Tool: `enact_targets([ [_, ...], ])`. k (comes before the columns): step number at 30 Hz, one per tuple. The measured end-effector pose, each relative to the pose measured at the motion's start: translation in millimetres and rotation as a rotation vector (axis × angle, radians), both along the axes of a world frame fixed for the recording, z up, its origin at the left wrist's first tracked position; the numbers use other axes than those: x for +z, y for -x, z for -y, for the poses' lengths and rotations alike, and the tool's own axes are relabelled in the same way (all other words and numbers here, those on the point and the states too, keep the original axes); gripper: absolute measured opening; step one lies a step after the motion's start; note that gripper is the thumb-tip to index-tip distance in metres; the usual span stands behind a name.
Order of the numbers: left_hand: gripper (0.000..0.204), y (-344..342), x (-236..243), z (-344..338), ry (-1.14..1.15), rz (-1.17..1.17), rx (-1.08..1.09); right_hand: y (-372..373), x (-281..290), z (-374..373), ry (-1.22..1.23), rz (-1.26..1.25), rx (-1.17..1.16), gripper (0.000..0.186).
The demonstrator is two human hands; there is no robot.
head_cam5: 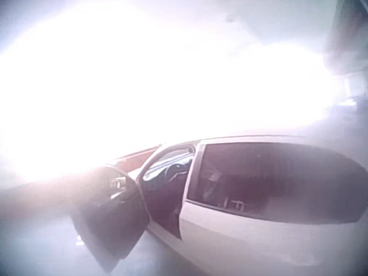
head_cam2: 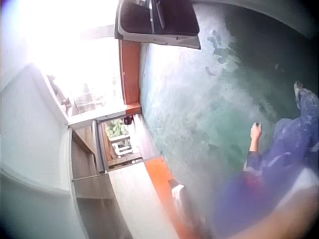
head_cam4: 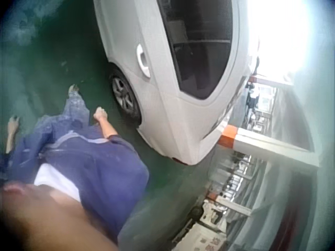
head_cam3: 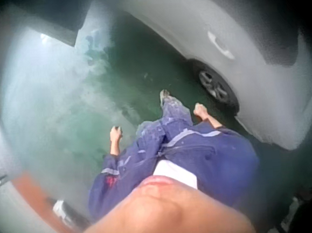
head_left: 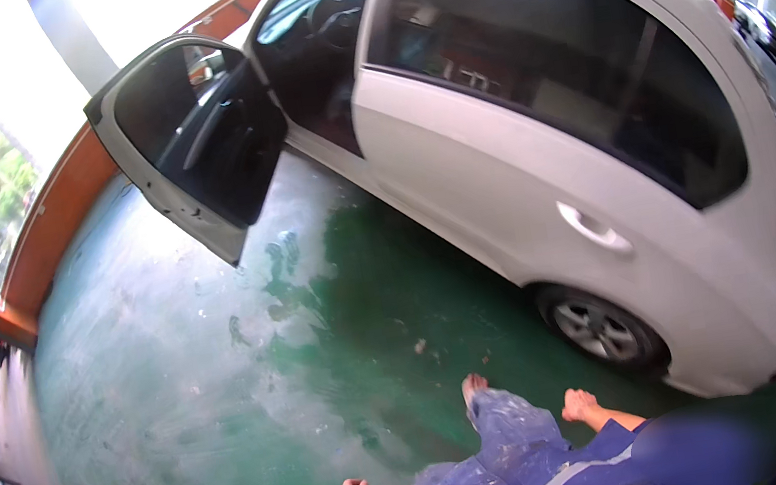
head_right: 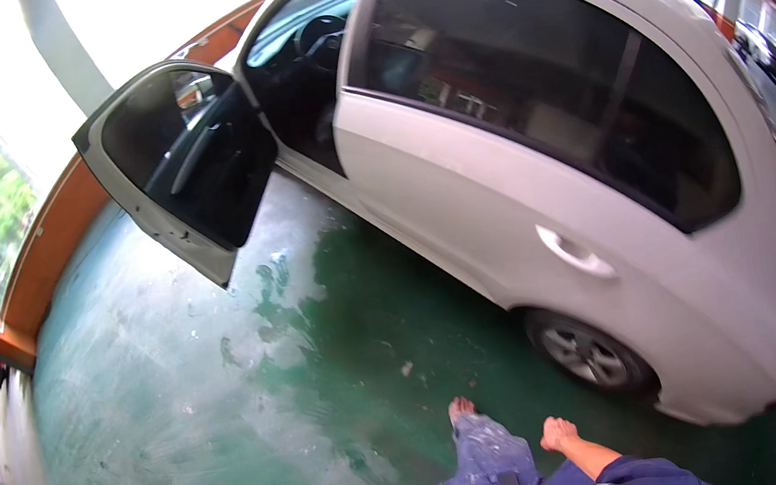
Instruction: The person sands the inner edge of a white car trunk lid using a purple sanding block and wipes the surface with a purple cloth. The person works on the curved edge of the trunk lid, alternating between sanding and wiping.
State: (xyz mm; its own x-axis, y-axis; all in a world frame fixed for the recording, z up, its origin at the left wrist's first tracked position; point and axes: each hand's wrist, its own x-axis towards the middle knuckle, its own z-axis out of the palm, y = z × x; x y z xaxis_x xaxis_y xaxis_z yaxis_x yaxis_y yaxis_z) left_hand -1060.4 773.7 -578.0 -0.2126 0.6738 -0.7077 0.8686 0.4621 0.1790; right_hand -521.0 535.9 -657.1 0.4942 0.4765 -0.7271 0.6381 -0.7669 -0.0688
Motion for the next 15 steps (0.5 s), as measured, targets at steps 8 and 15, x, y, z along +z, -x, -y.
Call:
enact_targets([
  [8, 0.054, -110.7, -30.0, -307.5, 0.059, 0.119, -0.206, -112.7, 103.0, -508.8, -0.108, -0.125, 0.036, 0.065],
  [15, 0.060, -204.9, -12.6, -695.0, -0.316, 0.065, -0.395, -96.0, 103.1, -649.5, -0.045, -0.218, 0.143, 0.059],
])
